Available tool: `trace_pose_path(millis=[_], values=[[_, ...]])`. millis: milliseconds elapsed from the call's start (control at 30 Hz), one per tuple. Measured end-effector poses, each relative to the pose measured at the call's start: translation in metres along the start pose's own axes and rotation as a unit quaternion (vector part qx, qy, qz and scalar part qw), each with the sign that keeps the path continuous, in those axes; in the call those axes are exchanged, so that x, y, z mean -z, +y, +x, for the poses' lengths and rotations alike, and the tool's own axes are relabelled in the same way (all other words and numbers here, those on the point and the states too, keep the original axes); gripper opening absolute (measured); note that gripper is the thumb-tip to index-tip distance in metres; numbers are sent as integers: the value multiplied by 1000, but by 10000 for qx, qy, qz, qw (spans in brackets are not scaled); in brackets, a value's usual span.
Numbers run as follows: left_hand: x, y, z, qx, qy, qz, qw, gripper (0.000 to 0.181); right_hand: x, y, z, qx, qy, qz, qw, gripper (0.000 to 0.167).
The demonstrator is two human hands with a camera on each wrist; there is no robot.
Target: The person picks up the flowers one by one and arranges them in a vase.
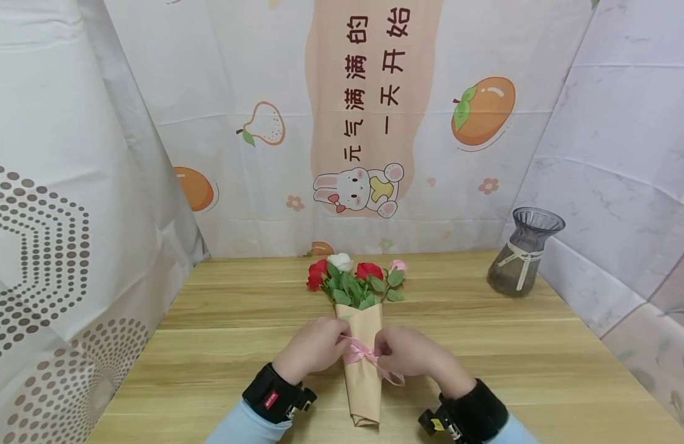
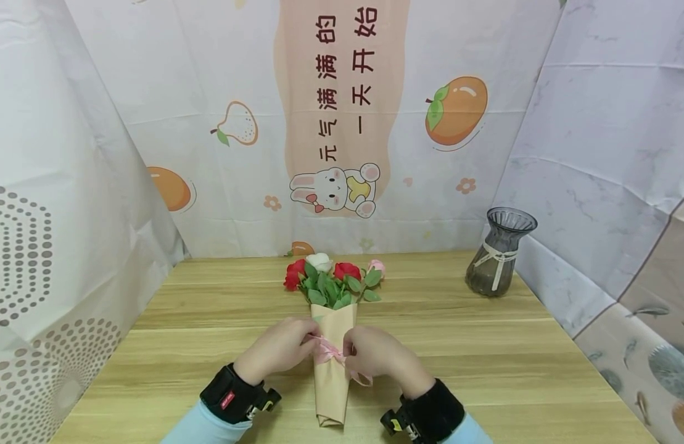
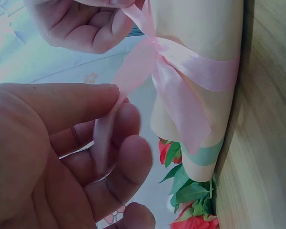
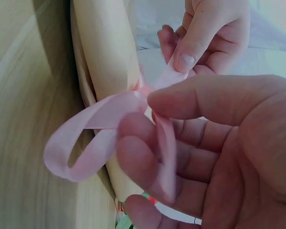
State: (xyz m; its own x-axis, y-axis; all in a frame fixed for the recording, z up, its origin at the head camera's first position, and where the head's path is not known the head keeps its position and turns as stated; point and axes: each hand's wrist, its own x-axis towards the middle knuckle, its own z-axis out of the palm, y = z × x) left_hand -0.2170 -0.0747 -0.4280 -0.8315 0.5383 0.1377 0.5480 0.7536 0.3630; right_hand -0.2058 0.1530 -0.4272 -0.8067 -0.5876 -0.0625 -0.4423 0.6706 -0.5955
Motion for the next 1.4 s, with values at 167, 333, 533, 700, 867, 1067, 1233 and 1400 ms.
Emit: trace_pose_path(millis=[167, 333, 533, 700, 867, 1067, 1233, 1400], values=[[4, 2, -2, -45, 11, -120, 9999, 10, 4, -1, 2, 39, 318, -186, 9993, 13], [5, 2, -2, -51, -26, -121, 9999, 11, 6, -1, 3, 5, 415, -151, 9990, 11], [0, 2, -2, -87, -24, 154, 9998, 8, 6, 1, 3, 40, 366, -86, 9993, 2], [-3, 1, -1, -53, -39, 217, 9997, 5, 5, 4, 4, 159, 347, -20, 9993, 11], [-4, -2, 1, -53, -13, -10, 10000, 10, 4, 5, 6, 168, 442, -37, 9989, 14], [-4, -6, 3, -74, 67, -770, 9970, 10, 5, 5, 7, 259, 736, -79, 9969, 16], [-4, -7, 4, 11, 117, -1340, 9909, 15, 6, 6, 6, 312, 933, -127, 9951, 17], [-2, -6, 3, -5, 206, -1552, 9877, 22, 7, 6, 5, 254, 937, 8, 9953, 18]])
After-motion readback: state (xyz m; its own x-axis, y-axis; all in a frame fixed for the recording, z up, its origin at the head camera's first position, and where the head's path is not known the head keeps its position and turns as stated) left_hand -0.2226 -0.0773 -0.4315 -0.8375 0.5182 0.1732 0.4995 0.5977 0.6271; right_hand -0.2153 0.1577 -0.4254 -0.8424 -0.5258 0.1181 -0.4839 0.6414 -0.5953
